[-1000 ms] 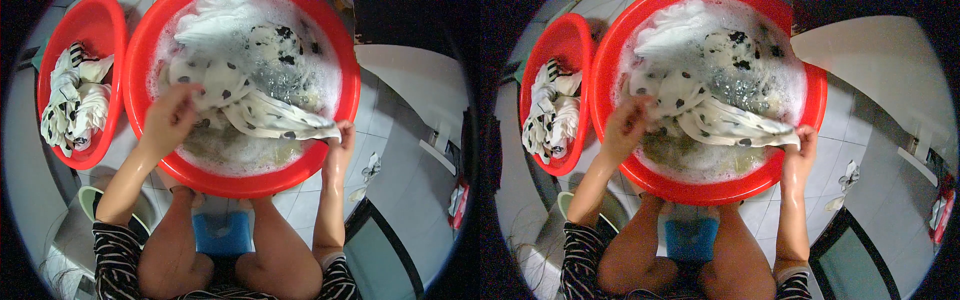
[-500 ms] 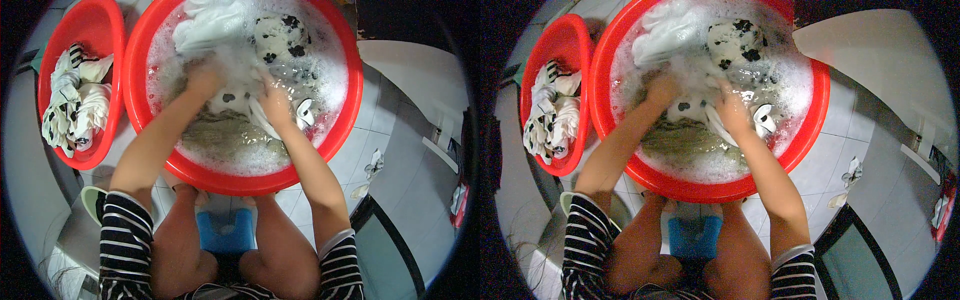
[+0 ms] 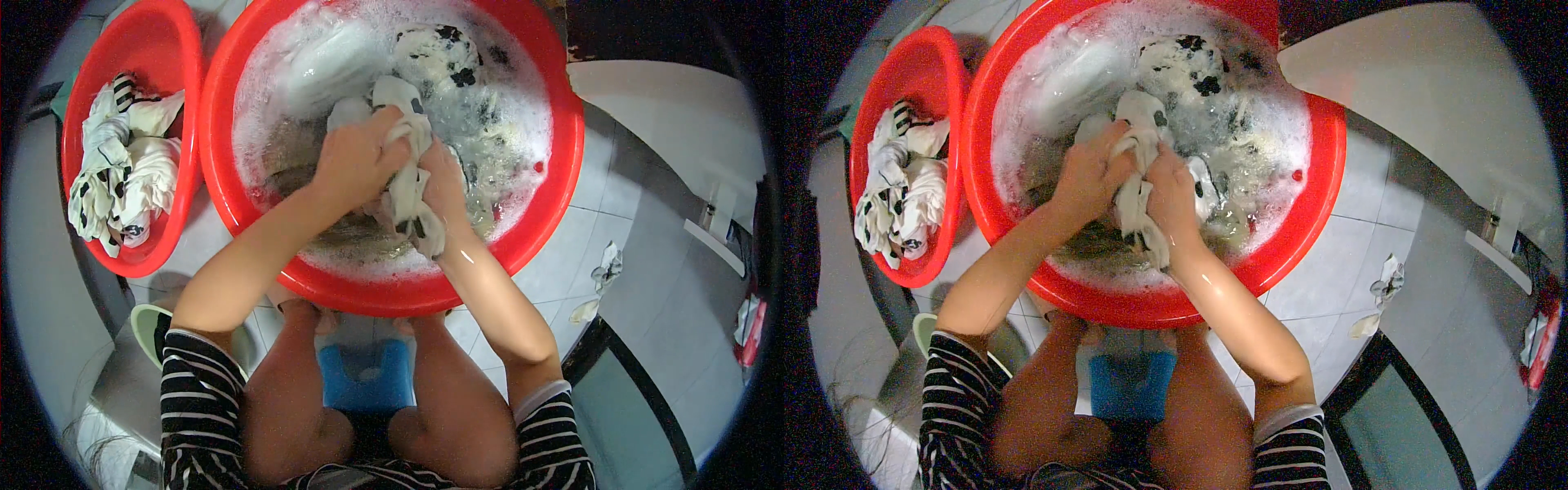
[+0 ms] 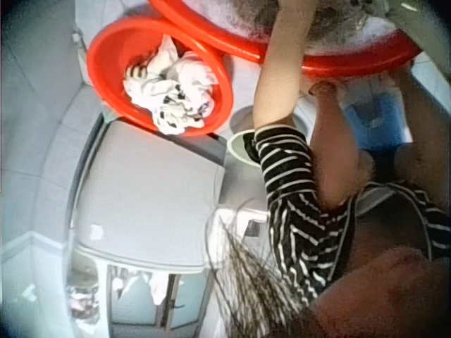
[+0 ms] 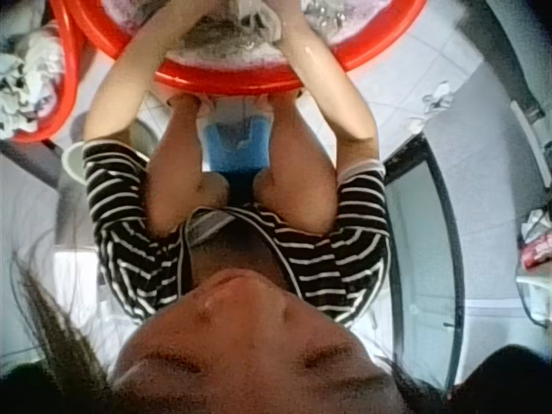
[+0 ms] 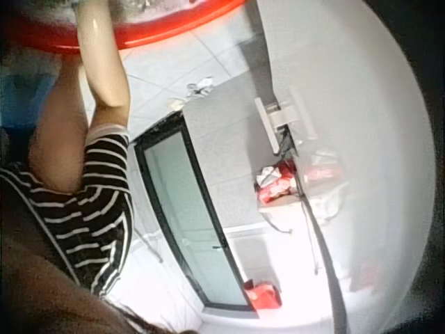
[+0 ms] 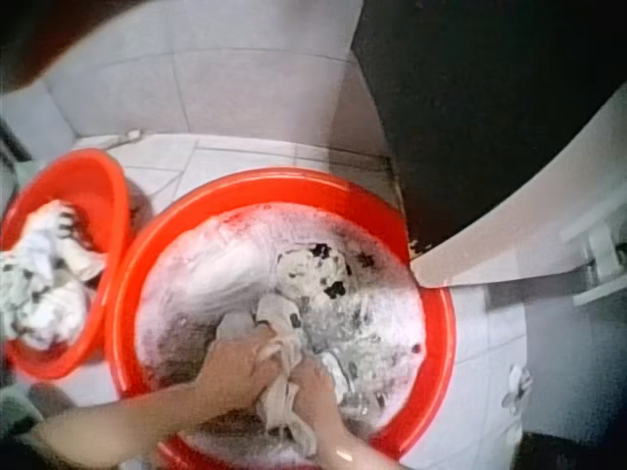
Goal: The person sets a phone on the sink and washes clothes by hand in a basin of soapy water, scrubbing, wringing out the garments, and placing them into an adjacent basin.
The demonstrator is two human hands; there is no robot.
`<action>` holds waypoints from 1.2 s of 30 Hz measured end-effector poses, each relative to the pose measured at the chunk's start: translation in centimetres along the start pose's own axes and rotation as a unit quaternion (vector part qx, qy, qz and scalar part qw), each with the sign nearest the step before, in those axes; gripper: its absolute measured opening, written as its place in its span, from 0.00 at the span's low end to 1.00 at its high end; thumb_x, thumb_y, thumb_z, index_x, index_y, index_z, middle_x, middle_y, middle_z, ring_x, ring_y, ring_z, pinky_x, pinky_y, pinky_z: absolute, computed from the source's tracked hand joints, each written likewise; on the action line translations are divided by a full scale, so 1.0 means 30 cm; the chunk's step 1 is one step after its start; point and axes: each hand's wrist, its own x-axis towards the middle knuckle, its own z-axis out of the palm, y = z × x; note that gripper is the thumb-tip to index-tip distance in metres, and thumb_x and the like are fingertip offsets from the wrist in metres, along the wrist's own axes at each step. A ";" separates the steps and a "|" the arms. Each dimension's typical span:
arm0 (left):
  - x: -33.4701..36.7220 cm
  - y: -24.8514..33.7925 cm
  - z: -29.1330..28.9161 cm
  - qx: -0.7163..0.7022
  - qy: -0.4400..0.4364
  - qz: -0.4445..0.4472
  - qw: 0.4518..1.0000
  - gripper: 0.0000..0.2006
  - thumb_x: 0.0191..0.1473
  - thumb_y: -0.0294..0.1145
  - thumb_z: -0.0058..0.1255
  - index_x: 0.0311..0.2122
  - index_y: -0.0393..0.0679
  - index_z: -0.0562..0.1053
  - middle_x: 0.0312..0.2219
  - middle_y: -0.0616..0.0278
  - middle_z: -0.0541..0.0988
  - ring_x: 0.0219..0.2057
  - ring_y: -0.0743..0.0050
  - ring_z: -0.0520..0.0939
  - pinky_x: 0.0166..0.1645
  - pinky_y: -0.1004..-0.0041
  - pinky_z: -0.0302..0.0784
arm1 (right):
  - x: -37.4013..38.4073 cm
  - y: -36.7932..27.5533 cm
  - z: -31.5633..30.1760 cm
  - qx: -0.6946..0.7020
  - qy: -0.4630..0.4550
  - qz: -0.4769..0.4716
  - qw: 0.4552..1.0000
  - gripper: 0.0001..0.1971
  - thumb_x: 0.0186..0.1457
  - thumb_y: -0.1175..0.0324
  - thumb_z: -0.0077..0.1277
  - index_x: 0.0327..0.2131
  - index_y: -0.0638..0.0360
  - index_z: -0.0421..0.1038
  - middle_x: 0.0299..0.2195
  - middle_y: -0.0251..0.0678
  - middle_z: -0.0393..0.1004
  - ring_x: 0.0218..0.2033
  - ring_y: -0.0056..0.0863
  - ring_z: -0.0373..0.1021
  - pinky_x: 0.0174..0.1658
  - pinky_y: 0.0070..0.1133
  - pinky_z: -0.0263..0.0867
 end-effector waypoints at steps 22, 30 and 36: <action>0.213 -0.744 0.141 0.244 -0.018 -0.210 0.947 0.41 0.45 0.66 0.45 0.61 0.53 0.56 0.58 0.48 0.57 0.59 0.45 0.56 0.63 0.54 0.45 | 0.267 0.091 0.062 -0.367 -0.144 0.112 0.912 0.17 0.52 0.61 0.47 0.45 0.54 0.70 0.43 0.47 0.70 0.44 0.37 0.67 0.45 0.29 0.62; 0.090 -0.210 -0.068 0.186 -0.084 -0.079 0.976 0.32 0.47 0.38 0.53 0.59 0.53 0.58 0.58 0.49 0.56 0.58 0.43 0.59 0.61 0.57 0.54 | 0.019 -0.259 -0.179 -0.028 -0.090 0.024 0.995 0.13 0.57 0.73 0.41 0.45 0.63 0.67 0.39 0.33 0.71 0.42 0.21 0.66 0.48 0.19 0.59; -0.004 -0.252 -0.111 0.144 -0.089 0.157 0.973 0.35 0.32 0.23 0.61 0.51 0.56 0.67 0.57 0.53 0.59 0.59 0.45 0.57 0.61 0.57 0.55 | -0.310 -0.413 -0.398 0.143 -0.136 -0.120 0.973 0.11 0.46 0.66 0.50 0.32 0.61 0.64 0.36 0.52 0.69 0.38 0.39 0.68 0.40 0.32 0.64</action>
